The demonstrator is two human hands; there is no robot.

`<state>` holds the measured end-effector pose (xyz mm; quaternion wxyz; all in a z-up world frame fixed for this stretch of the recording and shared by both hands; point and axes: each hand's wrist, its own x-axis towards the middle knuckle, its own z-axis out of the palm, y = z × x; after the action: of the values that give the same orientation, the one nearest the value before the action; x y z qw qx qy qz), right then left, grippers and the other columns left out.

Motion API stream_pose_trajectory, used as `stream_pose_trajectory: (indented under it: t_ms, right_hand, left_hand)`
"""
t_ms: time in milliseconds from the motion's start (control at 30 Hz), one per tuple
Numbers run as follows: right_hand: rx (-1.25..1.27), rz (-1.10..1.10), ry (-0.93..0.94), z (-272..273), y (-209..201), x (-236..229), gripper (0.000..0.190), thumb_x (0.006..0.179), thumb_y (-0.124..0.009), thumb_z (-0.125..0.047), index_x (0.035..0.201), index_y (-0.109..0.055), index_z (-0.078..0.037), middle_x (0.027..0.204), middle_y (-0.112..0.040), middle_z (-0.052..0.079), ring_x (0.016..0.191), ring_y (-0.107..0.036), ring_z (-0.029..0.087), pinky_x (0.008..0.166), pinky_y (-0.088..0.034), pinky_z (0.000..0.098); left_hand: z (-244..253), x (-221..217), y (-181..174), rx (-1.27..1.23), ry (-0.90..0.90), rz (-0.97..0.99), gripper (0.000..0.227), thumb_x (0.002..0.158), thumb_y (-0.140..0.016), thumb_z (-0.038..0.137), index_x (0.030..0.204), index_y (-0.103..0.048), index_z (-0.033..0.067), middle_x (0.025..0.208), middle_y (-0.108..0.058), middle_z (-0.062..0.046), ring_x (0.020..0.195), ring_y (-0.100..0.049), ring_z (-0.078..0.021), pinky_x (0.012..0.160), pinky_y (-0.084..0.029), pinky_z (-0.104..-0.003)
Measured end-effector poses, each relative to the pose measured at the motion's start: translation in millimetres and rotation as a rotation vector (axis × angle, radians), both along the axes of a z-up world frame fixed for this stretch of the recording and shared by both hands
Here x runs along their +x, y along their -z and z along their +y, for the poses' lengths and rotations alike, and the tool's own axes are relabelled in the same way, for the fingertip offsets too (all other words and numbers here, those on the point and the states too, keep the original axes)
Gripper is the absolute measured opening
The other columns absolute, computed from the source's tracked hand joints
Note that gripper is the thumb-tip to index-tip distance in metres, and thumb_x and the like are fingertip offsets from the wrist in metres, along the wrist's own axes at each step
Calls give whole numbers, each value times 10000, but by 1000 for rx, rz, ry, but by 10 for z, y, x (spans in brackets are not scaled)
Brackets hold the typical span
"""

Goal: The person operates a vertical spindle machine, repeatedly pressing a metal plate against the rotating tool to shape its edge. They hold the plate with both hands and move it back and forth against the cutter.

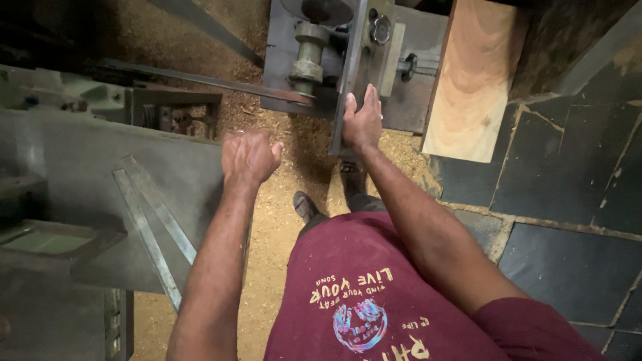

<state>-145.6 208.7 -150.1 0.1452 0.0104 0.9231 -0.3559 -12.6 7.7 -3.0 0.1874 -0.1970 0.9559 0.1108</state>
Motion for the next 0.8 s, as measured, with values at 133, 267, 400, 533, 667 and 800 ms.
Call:
stream_pose_trajectory:
  t_ms: [133,267,400,533,667,800]
  right_hand:
    - [-10,17,-1,-4,2,-46,717,1034,-503,-452,1564,-348,5,1607,-395,230,1494,-354,409,1239,-267,437]
    - [-12,25,-6,-14,6,-87,716,1037,-499,-454,1565,-348,6,1609,-396,228,1499,-357,410,1243,-274,437]
    - [-5,0,-7,-29,-1,-147,725,1034,-493,-459,1568,-335,5,1612,-383,225,1497,-343,415,1235,-271,438]
    - [2,-3,-18,-28,-9,-200,729,1036,-485,-461,1572,-322,5,1615,-367,225,1494,-327,421,1230,-259,442]
    - [-9,6,-22,-28,-3,-240,726,1044,-480,-461,1571,-324,13,1616,-374,228,1499,-341,417,1233,-270,440]
    - [-4,9,-8,-52,36,-276,728,1034,-488,-464,1565,-336,11,1610,-386,226,1489,-353,420,1229,-281,441]
  left_hand:
    - [2,-11,4,-37,25,10,348,886,-724,445,988,-802,121,935,-767,-149,825,-733,-289,828,-514,-458]
    - [8,-32,7,-39,1,-69,399,922,-699,485,961,-797,100,940,-763,-165,843,-733,-301,802,-526,-450]
    - [14,-42,-12,-50,20,-43,387,912,-699,469,930,-799,96,906,-765,-156,803,-739,-286,823,-516,-454]
    - [28,-58,-51,-39,14,-21,367,906,-700,459,939,-800,107,886,-761,-157,778,-731,-293,821,-512,-456]
    - [34,-91,-84,10,-32,-207,360,973,-650,459,981,-787,126,800,-770,-137,690,-731,-272,925,-491,-464]
    - [19,-73,-66,-32,9,-53,342,908,-695,442,955,-791,117,782,-759,-140,684,-722,-282,913,-480,-497]
